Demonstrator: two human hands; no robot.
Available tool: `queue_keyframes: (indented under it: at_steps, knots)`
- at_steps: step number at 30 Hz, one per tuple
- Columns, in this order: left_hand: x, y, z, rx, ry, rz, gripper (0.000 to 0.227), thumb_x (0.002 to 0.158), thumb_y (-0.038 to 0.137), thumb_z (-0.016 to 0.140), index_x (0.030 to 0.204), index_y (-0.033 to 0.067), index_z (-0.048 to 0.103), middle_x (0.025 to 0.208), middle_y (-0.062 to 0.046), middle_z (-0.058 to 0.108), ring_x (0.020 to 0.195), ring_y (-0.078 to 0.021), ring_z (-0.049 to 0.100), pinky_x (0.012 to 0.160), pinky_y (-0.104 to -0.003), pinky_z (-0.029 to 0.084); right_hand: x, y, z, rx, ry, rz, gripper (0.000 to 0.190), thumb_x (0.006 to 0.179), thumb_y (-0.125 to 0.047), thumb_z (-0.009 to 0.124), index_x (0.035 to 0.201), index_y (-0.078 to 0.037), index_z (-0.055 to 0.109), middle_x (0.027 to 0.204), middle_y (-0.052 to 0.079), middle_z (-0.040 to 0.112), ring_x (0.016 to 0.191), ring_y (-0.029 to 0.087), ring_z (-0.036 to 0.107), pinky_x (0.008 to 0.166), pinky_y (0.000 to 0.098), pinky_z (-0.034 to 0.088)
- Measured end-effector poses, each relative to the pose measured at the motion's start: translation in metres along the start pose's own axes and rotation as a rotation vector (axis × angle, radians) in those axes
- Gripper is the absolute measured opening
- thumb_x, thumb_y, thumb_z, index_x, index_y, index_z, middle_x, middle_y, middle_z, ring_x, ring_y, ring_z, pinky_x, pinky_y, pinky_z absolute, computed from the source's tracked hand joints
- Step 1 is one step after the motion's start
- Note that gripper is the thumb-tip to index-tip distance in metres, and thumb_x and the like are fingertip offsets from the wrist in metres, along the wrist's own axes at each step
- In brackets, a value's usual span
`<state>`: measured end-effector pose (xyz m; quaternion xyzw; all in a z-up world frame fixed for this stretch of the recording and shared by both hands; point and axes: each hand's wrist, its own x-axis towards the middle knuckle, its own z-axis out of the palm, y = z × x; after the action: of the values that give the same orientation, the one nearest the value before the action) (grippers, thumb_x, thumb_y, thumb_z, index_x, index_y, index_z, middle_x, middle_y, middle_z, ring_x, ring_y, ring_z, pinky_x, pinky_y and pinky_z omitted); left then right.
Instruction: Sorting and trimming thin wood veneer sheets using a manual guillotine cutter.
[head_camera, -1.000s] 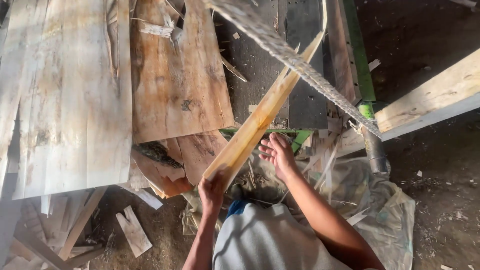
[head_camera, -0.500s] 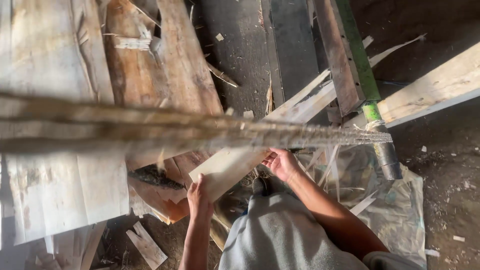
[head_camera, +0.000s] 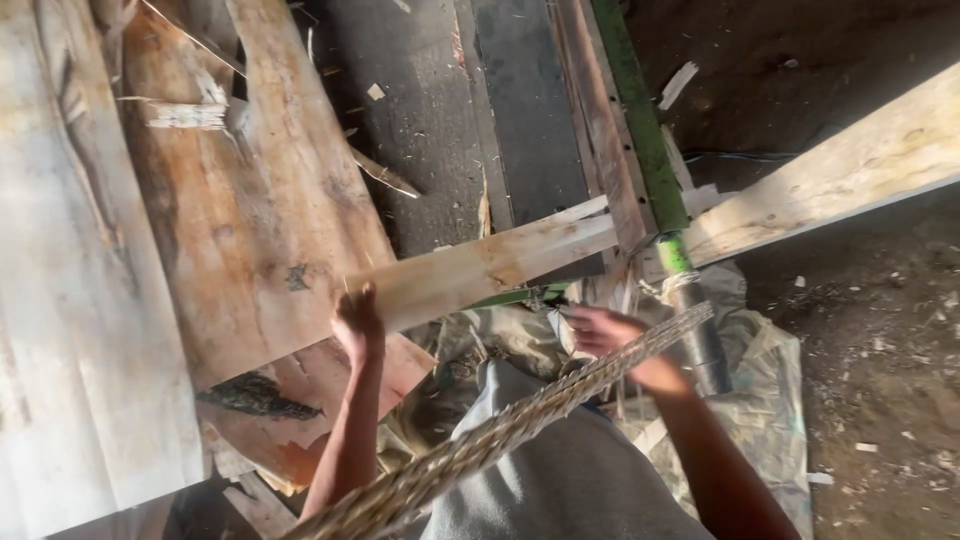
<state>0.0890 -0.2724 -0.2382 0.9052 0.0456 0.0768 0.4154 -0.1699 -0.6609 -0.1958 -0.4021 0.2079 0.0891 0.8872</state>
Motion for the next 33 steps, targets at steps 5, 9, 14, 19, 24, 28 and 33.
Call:
queue_keyframes:
  at_steps: [5,9,14,19,24,28,33]
  knots:
    - [0.047,0.042,0.025,-0.065,0.015,-0.013,0.034,0.098,0.028,0.077,0.079,0.0024,0.065,0.068,-0.014,0.067,0.053,-0.0203,0.057,0.052,-0.04,0.051,-0.094,-0.119,0.016,0.067,-0.017,-0.164,0.059,0.091,-0.038,0.073,0.137,-0.003,0.058,0.123,0.02,0.07,0.107,0.029,0.068,0.085,0.0458,0.063]
    - [0.067,0.042,0.016,-0.058,0.037,0.089,0.03,0.101,0.027,0.074,0.08,0.0071,0.065,0.071,-0.01,0.069,0.051,-0.0115,0.058,0.043,-0.027,0.053,-0.099,-0.139,0.055,-0.336,0.337,0.025,0.072,0.07,-0.012,0.075,0.139,-0.014,0.054,0.111,0.014,0.072,0.089,0.023,0.071,0.057,0.0417,0.063]
    - [0.061,0.033,0.009,-0.263,0.113,0.033,0.027,0.104,0.024,0.069,0.083,0.0081,0.06,0.078,-0.008,0.069,0.06,-0.0129,0.061,0.052,-0.027,0.057,-0.093,-0.131,0.053,-0.632,0.534,0.106,0.064,0.076,-0.004,0.075,0.136,-0.009,0.054,0.092,0.015,0.066,0.064,0.021,0.063,0.044,0.0358,0.054]
    - [0.083,0.081,0.073,-0.328,0.024,-0.063,0.022,0.097,0.022,0.073,0.087,0.006,0.062,0.076,-0.013,0.07,0.059,-0.0193,0.062,0.053,-0.035,0.056,-0.089,-0.134,0.061,-0.808,0.607,0.15,0.058,0.08,-0.005,0.074,0.134,-0.01,0.053,0.087,0.011,0.063,0.055,0.02,0.059,0.041,0.0353,0.052]
    - [0.13,0.067,0.141,-0.289,0.093,0.109,0.032,0.093,0.022,0.082,0.083,-0.0034,0.065,0.076,-0.019,0.072,0.064,-0.0273,0.065,0.061,-0.044,0.056,-0.106,-0.163,0.078,-1.012,0.596,0.127,0.056,0.082,-0.011,0.075,0.133,-0.013,0.051,0.089,0.011,0.063,0.057,0.017,0.062,0.045,0.0323,0.056]
    - [0.154,0.075,0.145,-0.256,0.073,0.212,0.028,0.093,0.021,0.082,0.085,-0.0009,0.067,0.077,-0.017,0.073,0.062,-0.0224,0.07,0.059,-0.04,0.057,-0.128,-0.191,0.086,-0.963,0.602,0.11,0.057,0.08,-0.011,0.074,0.133,-0.013,0.053,0.088,0.012,0.062,0.057,0.017,0.063,0.046,0.0332,0.059]
    - [0.172,0.074,0.158,-0.218,-0.101,0.073,0.026,0.1,0.025,0.073,0.088,0.0048,0.062,0.073,-0.01,0.072,0.048,-0.013,0.059,0.039,-0.026,0.048,-0.099,-0.13,0.039,-0.42,0.721,0.197,0.047,0.098,-0.035,0.047,0.132,-0.004,0.054,0.102,0.015,0.071,0.071,0.016,0.073,0.057,0.0314,0.064]
